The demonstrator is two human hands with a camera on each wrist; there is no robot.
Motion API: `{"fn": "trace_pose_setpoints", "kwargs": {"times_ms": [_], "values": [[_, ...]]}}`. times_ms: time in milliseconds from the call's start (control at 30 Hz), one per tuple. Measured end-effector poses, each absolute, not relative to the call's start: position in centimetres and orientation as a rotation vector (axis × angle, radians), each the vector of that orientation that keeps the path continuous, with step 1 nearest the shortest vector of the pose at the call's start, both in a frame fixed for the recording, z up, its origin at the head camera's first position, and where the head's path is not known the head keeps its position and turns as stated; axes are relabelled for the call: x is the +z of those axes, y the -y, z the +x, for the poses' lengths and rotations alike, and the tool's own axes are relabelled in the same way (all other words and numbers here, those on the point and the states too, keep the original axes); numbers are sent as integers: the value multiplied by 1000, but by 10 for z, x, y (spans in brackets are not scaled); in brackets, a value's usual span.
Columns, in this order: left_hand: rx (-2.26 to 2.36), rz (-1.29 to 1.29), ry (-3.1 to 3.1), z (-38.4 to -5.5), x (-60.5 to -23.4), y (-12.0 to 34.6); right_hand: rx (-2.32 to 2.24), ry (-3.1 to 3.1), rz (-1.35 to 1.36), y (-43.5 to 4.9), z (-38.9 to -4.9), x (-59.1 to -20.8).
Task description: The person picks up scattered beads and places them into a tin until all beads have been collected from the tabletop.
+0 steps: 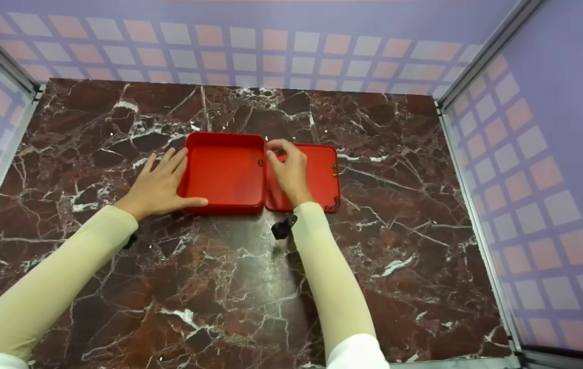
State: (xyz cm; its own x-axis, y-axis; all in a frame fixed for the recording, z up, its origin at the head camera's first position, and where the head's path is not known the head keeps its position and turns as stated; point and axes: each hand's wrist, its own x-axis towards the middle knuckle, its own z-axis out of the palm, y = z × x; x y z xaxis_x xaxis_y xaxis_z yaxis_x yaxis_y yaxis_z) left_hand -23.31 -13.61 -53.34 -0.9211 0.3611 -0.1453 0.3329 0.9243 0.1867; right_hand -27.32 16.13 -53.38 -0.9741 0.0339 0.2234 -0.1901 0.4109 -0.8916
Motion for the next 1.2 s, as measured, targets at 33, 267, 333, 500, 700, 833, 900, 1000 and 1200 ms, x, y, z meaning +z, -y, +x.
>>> {"fn": "trace_pose_setpoints", "kwargs": {"times_ms": [33, 267, 333, 500, 700, 833, 900, 1000, 1200], "values": [[233, 528, -2908, -233, -533, 136, 1595, 2456, 137, -163, -273, -534], [218, 520, -2900, -232, -531, 135, 1548, 2472, 125, -170, -274, -534], [221, 518, -2896, -232, -531, 134, 1544, 2474, 117, -172, -274, -534], [224, 513, -2894, -232, -531, 134, 1553, 2474, 100, -174, -274, -533], [200, 522, -2908, -232, -531, 135, 1564, 2464, 94, -178, -276, -535], [195, 524, -2908, -232, -532, 135, 1575, 2463, 84, -179, -275, -531], [199, 523, -2904, -232, -532, 135, 1570, 2465, 80, -180, -275, -530], [204, 521, -2897, -233, -531, 135, 1540, 2470, 79, -184, -277, -535], [212, 520, -2902, -232, -531, 135, 1537, 2465, 80, -189, -276, -536]]}}
